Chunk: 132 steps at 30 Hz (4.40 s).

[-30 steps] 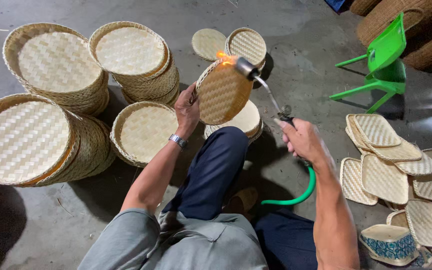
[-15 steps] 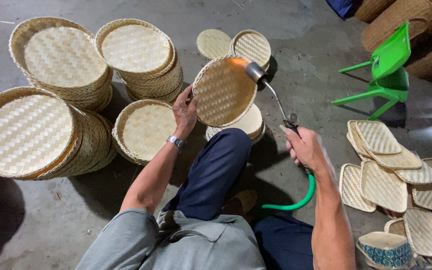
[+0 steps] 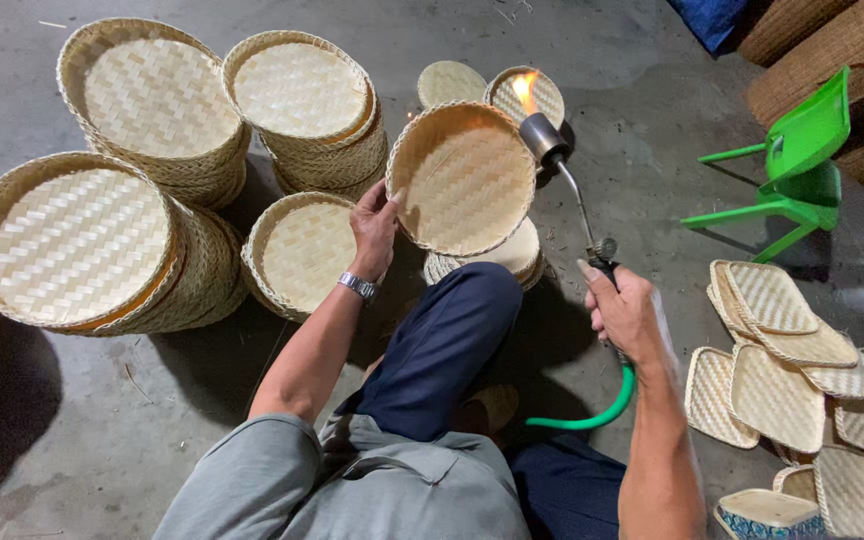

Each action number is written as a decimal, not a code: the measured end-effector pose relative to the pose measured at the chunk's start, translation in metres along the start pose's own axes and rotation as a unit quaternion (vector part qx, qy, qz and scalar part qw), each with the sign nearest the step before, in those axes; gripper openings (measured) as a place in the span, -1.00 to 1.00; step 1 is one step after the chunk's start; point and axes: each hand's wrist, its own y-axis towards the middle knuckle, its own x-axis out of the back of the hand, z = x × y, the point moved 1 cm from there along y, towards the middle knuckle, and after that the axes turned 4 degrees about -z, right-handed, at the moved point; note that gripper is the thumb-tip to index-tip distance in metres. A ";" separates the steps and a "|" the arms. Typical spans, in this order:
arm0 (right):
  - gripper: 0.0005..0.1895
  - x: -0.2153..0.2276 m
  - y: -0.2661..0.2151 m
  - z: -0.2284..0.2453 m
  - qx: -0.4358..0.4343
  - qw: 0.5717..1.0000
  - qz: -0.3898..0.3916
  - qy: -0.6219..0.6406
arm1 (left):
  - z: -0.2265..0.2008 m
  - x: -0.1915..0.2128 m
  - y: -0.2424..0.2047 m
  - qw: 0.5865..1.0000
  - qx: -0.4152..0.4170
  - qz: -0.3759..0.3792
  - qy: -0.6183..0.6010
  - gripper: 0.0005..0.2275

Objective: The person uses a handheld blowtorch to apply flame to the interior and exterior surfaces of woven baskets. They rotate each basket to cover the surface, then place it back into a stack. The process is repeated for multiple baskets.

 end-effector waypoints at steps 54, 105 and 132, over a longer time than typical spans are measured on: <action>-0.50 0.021 -0.007 -0.126 -0.064 0.992 -0.087 0.067 | -0.175 0.065 -0.055 0.744 -0.518 -0.107 0.408 -0.60; -0.55 0.003 -0.022 -0.162 -0.106 0.982 -0.064 0.142 | -0.034 0.235 -0.040 0.736 -0.134 -0.287 0.598 -0.77; -0.73 -0.021 -0.073 -0.199 -0.130 0.898 -0.213 0.364 | 0.150 -0.185 -0.019 0.723 -0.034 0.343 0.599 -0.79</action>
